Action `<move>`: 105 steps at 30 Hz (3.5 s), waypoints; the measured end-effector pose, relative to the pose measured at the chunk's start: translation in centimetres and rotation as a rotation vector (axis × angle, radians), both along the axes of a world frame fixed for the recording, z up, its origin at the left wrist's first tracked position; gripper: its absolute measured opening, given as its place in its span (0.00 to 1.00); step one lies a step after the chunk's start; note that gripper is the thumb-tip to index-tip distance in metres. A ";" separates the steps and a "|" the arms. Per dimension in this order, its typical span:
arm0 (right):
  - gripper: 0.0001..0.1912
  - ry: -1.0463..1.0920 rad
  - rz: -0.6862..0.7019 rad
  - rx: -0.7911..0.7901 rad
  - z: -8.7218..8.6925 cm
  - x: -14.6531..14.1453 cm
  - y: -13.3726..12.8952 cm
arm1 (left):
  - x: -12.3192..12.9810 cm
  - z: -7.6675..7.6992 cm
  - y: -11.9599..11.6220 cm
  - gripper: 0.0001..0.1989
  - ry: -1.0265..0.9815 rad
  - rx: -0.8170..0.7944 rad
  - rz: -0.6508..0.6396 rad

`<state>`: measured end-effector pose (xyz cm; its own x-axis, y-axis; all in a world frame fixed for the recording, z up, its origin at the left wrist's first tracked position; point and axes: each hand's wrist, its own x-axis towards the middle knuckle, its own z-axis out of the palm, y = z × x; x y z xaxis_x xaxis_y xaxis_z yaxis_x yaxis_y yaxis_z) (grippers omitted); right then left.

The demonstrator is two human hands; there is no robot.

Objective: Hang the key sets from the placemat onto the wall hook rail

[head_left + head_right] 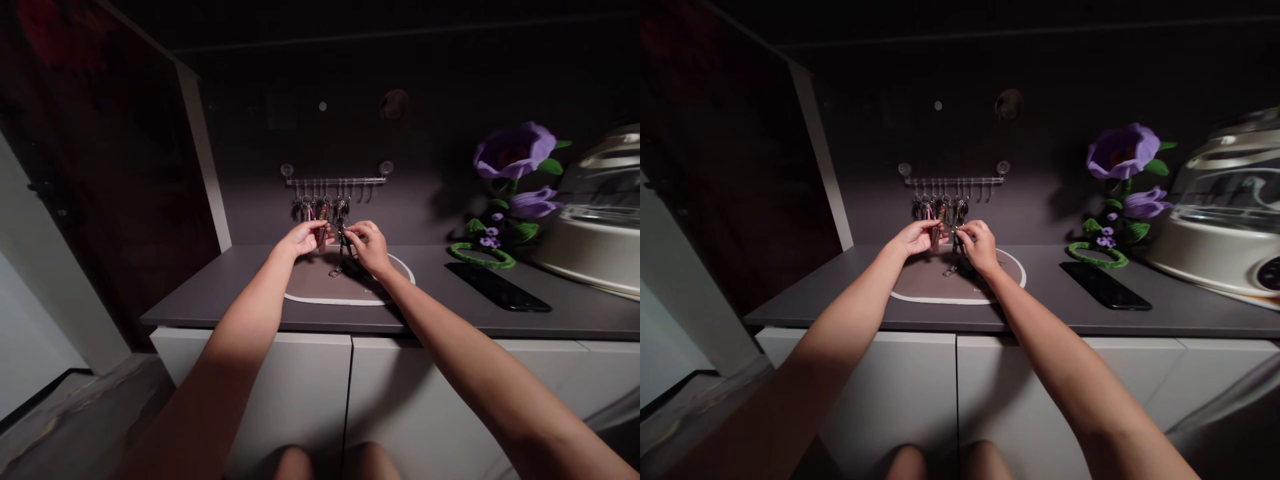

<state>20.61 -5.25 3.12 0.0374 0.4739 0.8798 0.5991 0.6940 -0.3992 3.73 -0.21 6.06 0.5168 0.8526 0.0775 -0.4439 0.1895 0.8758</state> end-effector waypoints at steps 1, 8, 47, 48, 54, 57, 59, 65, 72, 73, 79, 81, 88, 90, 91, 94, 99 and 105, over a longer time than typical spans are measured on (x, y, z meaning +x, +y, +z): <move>0.08 0.023 0.012 -0.010 0.0 0.1 0.1 | 0.0 0.0 0.0 0.05 0.019 -0.003 0.004; 0.11 0.311 0.170 -0.161 -0.1 0.4 1.1 | 0.4 -0.4 -0.2 0.04 0.143 -0.015 -0.013; 0.07 0.996 0.434 -0.549 7.6 1.4 5.9 | 4.1 -2.3 0.0 0.06 0.394 0.348 0.378; 0.07 1.004 0.422 -0.554 7.8 1.3 6.2 | 4.1 -2.4 0.0 0.06 0.393 0.346 0.381; 0.08 1.060 0.396 -0.543 8.6 0.6 8.1 | 4.0 -2.3 0.1 0.05 0.390 0.326 0.385; 0.08 1.108 0.383 -0.526 8.7 0.3 8.8 | 3.9 -2.3 0.1 0.05 0.390 0.323 0.387; 0.09 1.126 0.373 -0.515 8.6 0.3 9.3 | 3.8 -2.3 0.1 0.05 0.384 0.322 0.385; 0.06 1.149 0.356 -0.522 8.1 0.6 10.0 | 3.6 -2.1 0.0 0.06 0.386 0.311 0.378; 0.06 1.127 0.334 -0.527 7.0 1.1 9.9 | 3.5 -2.1 0.2 0.06 0.399 0.288 0.394; 0.06 1.112 0.323 -0.526 6.8 1.1 9.9 | 3.5 -2.1 0.3 0.06 0.398 0.286 0.395; 0.05 1.012 0.211 -0.480 6.2 1.1 10.2 | 3.3 -2.2 0.5 0.05 0.414 0.276 0.383; 0.05 1.000 0.169 -0.468 6.1 1.2 10.3 | 3.2 -2.2 0.5 0.04 0.423 0.276 0.372; 0.04 0.941 0.175 -0.479 5.6 1.5 9.3 | 3.2 -2.3 0.1 0.05 0.488 0.318 0.348; 0.07 0.913 0.163 -0.467 5.3 1.7 8.8 | 3.3 -2.3 -0.1 0.05 0.510 0.337 0.329; 0.08 0.893 0.147 -0.459 5.1 1.9 8.6 | 3.3 -2.4 -0.2 0.05 0.515 0.348 0.315; 0.11 0.826 0.117 -0.458 4.4 2.3 7.6 | 3.4 -2.5 -0.4 0.05 0.526 0.391 0.275; 0.11 0.764 0.177 -0.536 2.6 2.5 5.1 | 3.4 -3.0 -0.2 0.06 0.602 0.484 0.256; 0.09 0.635 0.234 -0.622 -0.5 2.4 1.5 | 3.5 -4.0 0.1 0.08 0.742 0.616 0.205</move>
<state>23.04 -3.77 2.60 0.2702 0.9113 0.3106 0.0107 0.3197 -0.9475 7.21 -0.13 2.07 0.4602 0.8507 0.2538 0.2851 -0.4123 0.8653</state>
